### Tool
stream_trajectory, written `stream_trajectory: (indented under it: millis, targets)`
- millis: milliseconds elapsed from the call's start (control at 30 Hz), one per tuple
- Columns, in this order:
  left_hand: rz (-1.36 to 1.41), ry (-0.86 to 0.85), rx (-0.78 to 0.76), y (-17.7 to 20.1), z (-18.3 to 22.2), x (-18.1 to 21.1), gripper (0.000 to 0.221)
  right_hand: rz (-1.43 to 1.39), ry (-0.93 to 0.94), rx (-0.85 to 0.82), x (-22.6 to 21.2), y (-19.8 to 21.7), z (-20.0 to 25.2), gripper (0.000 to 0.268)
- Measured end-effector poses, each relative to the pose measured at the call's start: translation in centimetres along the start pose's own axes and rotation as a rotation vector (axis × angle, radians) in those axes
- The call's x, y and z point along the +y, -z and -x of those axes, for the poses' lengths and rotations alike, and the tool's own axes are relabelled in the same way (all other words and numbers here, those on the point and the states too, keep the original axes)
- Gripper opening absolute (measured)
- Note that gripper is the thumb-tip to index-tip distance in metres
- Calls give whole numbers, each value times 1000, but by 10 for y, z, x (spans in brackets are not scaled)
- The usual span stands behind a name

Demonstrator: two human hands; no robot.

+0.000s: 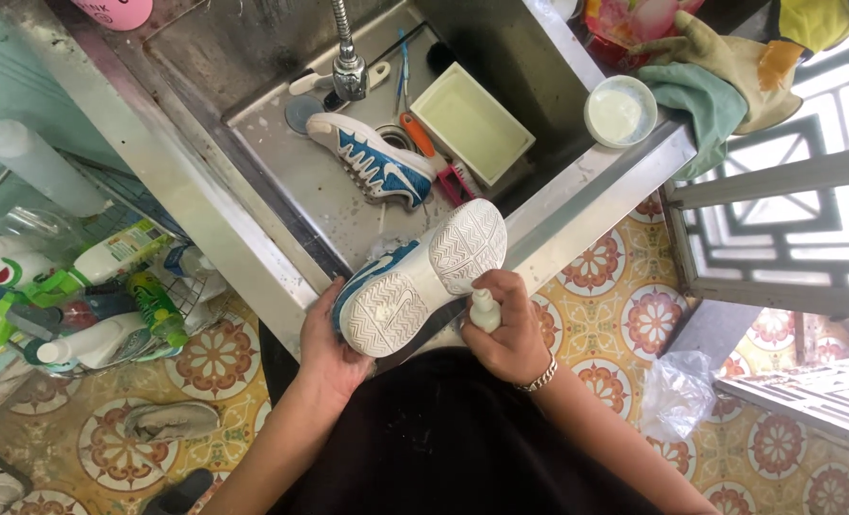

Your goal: Washing a pair of sneakers in a sink using soap and a cleaning brush.

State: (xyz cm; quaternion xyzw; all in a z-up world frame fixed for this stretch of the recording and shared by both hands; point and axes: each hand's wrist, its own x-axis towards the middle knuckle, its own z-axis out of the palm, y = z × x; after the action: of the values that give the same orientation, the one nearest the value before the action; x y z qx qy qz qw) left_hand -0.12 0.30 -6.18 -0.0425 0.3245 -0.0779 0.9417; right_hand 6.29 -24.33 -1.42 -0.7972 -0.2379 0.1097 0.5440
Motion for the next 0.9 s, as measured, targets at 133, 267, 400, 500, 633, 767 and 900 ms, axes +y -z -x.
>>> stream_trajectory:
  millis: [133, 267, 400, 500, 633, 767, 900]
  targets:
    - [-162, -90, 377, -24, 10, -5, 41, -84, -48, 31, -8, -4, -4, 64]
    - [-158, -81, 304, -10, 5, -3, 40, 78, -98, 64, -2, 2, -3, 58]
    - [-121, -71, 178, 26, -3, 4, 40, 17, -87, 101, -6, 6, -10, 60]
    - [-39, -20, -50, 27, -4, 5, 39, 60, -86, 124, 1, 10, -9, 59]
    - [-192, -68, 300, -23, 10, -4, 41, 1, -90, 123, 8, 9, -7, 57]
    - [-183, -67, 292, -13, 7, -2, 40, -13, -150, 128, 1, 11, -9, 64]
    - [-167, -50, 217, 1, 4, 1, 42, 16, -105, 95, 8, 11, -4, 59]
